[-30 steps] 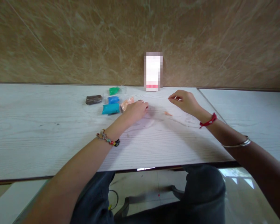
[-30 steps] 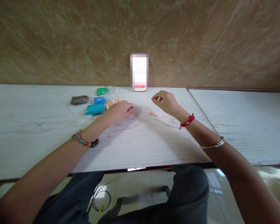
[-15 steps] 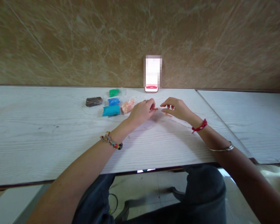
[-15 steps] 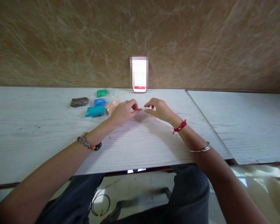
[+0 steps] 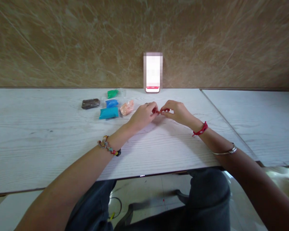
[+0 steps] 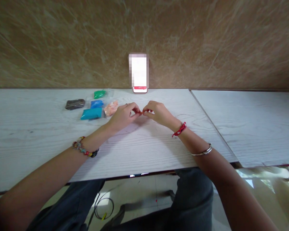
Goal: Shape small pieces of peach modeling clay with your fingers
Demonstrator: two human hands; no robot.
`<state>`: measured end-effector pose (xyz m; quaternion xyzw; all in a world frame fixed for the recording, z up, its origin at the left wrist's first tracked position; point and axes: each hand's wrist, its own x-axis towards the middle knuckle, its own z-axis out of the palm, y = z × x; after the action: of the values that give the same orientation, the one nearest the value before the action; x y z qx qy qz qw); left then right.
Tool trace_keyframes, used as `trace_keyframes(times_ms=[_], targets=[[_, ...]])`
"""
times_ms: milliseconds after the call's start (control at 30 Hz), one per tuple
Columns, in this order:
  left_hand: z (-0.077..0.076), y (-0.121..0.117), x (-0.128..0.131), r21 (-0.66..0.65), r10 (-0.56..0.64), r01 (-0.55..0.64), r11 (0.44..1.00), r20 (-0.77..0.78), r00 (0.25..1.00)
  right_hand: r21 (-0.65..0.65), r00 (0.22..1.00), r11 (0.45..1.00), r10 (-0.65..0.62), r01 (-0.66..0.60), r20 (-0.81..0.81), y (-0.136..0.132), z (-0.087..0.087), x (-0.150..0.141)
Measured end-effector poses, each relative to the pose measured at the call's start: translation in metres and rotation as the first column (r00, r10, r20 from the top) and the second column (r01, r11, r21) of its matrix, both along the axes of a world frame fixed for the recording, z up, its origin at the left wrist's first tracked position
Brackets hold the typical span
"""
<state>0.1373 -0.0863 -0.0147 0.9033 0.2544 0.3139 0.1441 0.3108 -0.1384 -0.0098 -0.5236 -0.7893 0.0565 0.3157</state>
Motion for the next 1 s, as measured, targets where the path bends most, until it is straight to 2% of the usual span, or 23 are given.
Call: trace_keyframes(times_ms=[333,767,1000], targets=[[-0.0036,0.0036,-0.0014,0.031,0.026,-0.023,0.999,-0.125,0.992,0.032,0.999,0.998,-0.052,0.052,0.002,0.0012,-0.0017,-0.0018],[-0.0008,-0.0008,-0.0001,0.055,0.041,-0.034,0.998,-0.149,0.988,0.045,0.999,0.998,-0.051,0.051,0.001,-0.0021,0.0002,-0.0076],[-0.0007,0.0002,-0.0008,0.085,0.047,-0.030,0.996,-0.202,0.978,0.036,0.990,0.994,-0.110,0.108,0.084,-0.0007,-0.0026,-0.0075]])
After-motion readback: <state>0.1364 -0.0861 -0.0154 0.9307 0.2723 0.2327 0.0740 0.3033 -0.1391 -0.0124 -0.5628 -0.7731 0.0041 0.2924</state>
